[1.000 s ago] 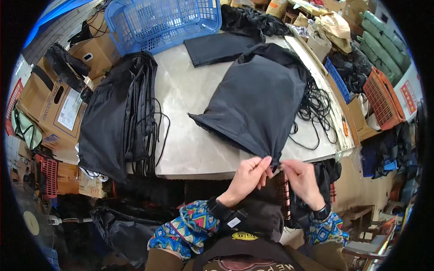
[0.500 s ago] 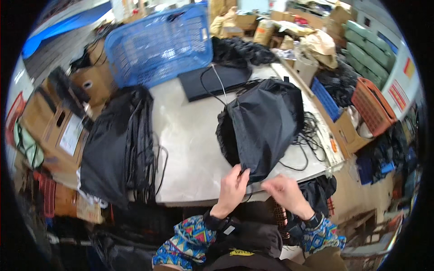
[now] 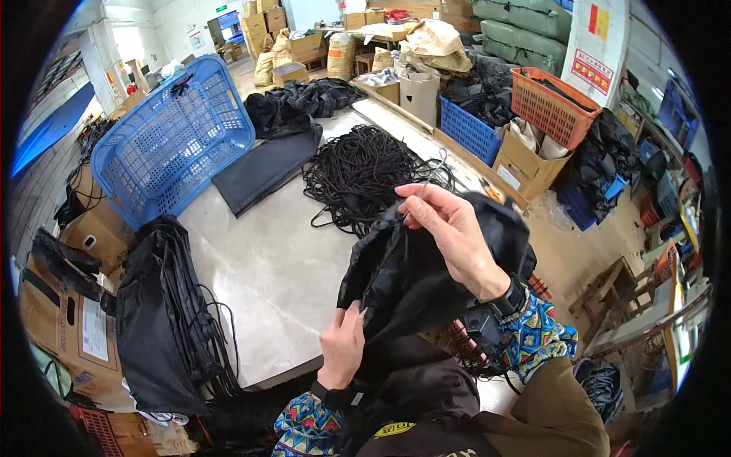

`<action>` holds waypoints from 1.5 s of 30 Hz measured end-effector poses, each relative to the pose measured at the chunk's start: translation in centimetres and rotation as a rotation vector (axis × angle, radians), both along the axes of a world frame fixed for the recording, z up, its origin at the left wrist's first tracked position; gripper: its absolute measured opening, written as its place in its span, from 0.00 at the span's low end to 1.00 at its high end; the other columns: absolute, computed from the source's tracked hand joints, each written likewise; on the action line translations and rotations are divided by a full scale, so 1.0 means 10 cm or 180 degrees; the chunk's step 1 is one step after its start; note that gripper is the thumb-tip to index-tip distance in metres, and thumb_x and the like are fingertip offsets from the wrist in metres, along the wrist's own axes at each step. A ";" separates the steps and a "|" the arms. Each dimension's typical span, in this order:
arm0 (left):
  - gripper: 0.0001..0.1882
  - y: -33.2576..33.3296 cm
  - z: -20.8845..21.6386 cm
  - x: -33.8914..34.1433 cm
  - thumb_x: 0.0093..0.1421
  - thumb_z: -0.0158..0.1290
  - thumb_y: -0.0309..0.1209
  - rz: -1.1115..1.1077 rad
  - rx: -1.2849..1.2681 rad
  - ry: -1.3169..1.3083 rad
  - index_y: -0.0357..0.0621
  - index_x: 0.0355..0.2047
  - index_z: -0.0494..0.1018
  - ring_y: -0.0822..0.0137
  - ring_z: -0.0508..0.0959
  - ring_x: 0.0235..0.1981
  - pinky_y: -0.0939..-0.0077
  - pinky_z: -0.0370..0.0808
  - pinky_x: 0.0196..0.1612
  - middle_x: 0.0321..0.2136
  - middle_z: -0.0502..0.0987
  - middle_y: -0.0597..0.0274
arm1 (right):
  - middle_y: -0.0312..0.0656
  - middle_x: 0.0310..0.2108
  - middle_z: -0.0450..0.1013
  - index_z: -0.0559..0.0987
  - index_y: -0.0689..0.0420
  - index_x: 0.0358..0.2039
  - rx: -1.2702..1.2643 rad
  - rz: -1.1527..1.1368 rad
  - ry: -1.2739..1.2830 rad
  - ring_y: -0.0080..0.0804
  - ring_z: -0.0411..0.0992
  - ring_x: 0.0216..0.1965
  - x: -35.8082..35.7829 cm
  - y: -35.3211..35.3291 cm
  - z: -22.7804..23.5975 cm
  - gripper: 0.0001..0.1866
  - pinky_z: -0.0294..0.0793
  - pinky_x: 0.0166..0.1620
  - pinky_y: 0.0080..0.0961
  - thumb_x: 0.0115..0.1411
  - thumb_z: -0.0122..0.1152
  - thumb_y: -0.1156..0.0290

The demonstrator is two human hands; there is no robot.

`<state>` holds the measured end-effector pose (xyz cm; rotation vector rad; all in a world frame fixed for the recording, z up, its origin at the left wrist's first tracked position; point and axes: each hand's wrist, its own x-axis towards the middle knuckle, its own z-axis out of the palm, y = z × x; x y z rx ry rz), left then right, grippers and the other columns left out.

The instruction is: The person uses a metal hook to thread black drawstrings through the hem of black drawstring bags. They repeatedly pick up bags, insert the hook, pull the string through, and place the finished bags into a pile.

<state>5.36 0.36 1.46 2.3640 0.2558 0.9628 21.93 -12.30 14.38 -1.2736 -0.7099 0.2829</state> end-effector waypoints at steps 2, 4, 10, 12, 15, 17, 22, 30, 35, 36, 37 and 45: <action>0.09 0.00 0.01 -0.01 0.59 0.49 0.25 0.0004 -0.0048 0.0032 0.33 0.39 0.73 0.45 0.74 0.23 0.63 0.70 0.24 0.25 0.72 0.44 | 0.33 0.35 0.73 0.75 0.60 0.46 -0.0270 -0.0188 -0.0095 0.17 0.68 0.37 0.05 -0.03 -0.11 0.15 0.67 0.43 0.16 0.64 0.53 0.64; 0.09 0.02 -0.03 -0.03 0.59 0.50 0.24 0.0016 0.0047 0.0085 0.33 0.39 0.73 0.46 0.74 0.23 0.63 0.70 0.23 0.25 0.72 0.44 | 0.33 0.36 0.73 0.75 0.58 0.48 -0.0472 -0.0234 -0.0273 0.16 0.68 0.38 0.03 -0.01 -0.18 0.16 0.67 0.42 0.16 0.64 0.53 0.63; 0.10 0.09 -0.03 -0.08 0.58 0.52 0.26 0.0024 0.0295 0.0047 0.40 0.41 0.74 0.50 0.74 0.20 0.64 0.70 0.20 0.23 0.72 0.50 | 0.29 0.29 0.73 0.74 0.54 0.51 -0.0656 0.0144 0.0558 0.14 0.67 0.28 0.10 0.02 -0.19 0.19 0.64 0.31 0.13 0.62 0.54 0.59; 0.10 0.17 -0.01 -0.09 0.58 0.52 0.28 -0.0026 0.0372 0.0026 0.43 0.41 0.74 0.51 0.74 0.19 0.65 0.70 0.19 0.22 0.73 0.52 | 0.27 0.26 0.72 0.76 0.53 0.49 -0.1028 0.0340 0.0344 0.11 0.66 0.25 0.19 0.02 -0.21 0.17 0.63 0.27 0.12 0.62 0.55 0.60; 0.10 0.29 0.10 -0.20 0.58 0.53 0.29 -0.0048 0.0345 0.0122 0.44 0.40 0.75 0.52 0.75 0.20 0.65 0.71 0.20 0.22 0.74 0.54 | 0.26 0.24 0.71 0.79 0.57 0.42 -0.0817 0.0630 0.0839 0.11 0.65 0.23 0.20 0.01 -0.22 0.12 0.61 0.25 0.11 0.63 0.54 0.65; 0.10 0.33 0.14 -0.23 0.58 0.54 0.30 -0.0076 0.0240 0.0138 0.44 0.40 0.75 0.52 0.76 0.21 0.66 0.71 0.21 0.22 0.74 0.53 | 0.27 0.25 0.71 0.79 0.59 0.40 -0.0500 0.0679 0.1242 0.12 0.65 0.24 0.18 0.03 -0.24 0.12 0.62 0.28 0.11 0.63 0.53 0.66; 0.13 0.76 0.14 -0.60 0.56 0.57 0.36 0.0314 0.0210 0.0401 0.41 0.36 0.75 0.50 0.77 0.24 0.65 0.73 0.25 0.24 0.77 0.51 | 0.31 0.35 0.74 0.79 0.57 0.40 0.0969 -0.0811 0.0869 0.16 0.64 0.29 0.74 -0.19 -0.31 0.09 0.63 0.33 0.15 0.59 0.56 0.70; 0.25 1.41 0.10 -1.02 0.51 0.59 0.47 0.1248 0.1346 0.1653 0.36 0.35 0.70 0.48 0.74 0.34 0.60 0.71 0.30 0.32 0.75 0.45 | 0.27 0.40 0.74 0.77 0.54 0.44 0.1603 -0.1630 0.0655 0.13 0.64 0.32 1.24 -1.23 -0.24 0.11 0.62 0.36 0.15 0.62 0.55 0.68; 0.38 1.20 0.04 -0.02 0.49 0.59 0.52 0.0255 0.0425 0.1326 0.30 0.48 0.65 0.45 0.72 0.43 0.59 0.70 0.44 0.42 0.72 0.41 | 0.27 0.37 0.73 0.77 0.56 0.43 0.1418 -0.1586 0.0579 0.15 0.62 0.32 1.04 -1.03 -0.20 0.11 0.61 0.39 0.17 0.64 0.53 0.66; 0.39 1.10 0.09 0.15 0.51 0.58 0.51 0.0160 -0.0024 0.1651 0.29 0.51 0.63 0.45 0.71 0.48 0.61 0.69 0.48 0.46 0.71 0.40 | 0.27 0.37 0.73 0.77 0.56 0.43 0.1375 -0.1579 0.0560 0.15 0.62 0.32 1.00 -0.98 -0.17 0.11 0.61 0.39 0.17 0.64 0.53 0.66; 0.38 1.05 -0.02 0.29 0.53 0.57 0.51 0.0162 -0.0090 0.1511 0.30 0.51 0.64 0.44 0.71 0.47 0.60 0.69 0.48 0.45 0.72 0.39 | 0.29 0.38 0.73 0.77 0.59 0.43 0.1320 -0.1643 0.0452 0.16 0.64 0.33 0.97 -0.98 -0.15 0.12 0.63 0.40 0.17 0.64 0.53 0.66; 0.13 1.03 0.46 -0.47 0.60 0.50 0.31 -0.0633 -0.2607 0.0996 0.30 0.35 0.76 0.75 0.72 0.26 0.81 0.70 0.33 0.25 0.77 0.59 | 0.30 0.27 0.67 0.73 0.60 0.43 -0.0400 -0.3088 -0.1508 0.16 0.63 0.26 0.81 -1.43 -0.09 0.12 0.66 0.33 0.14 0.67 0.46 0.66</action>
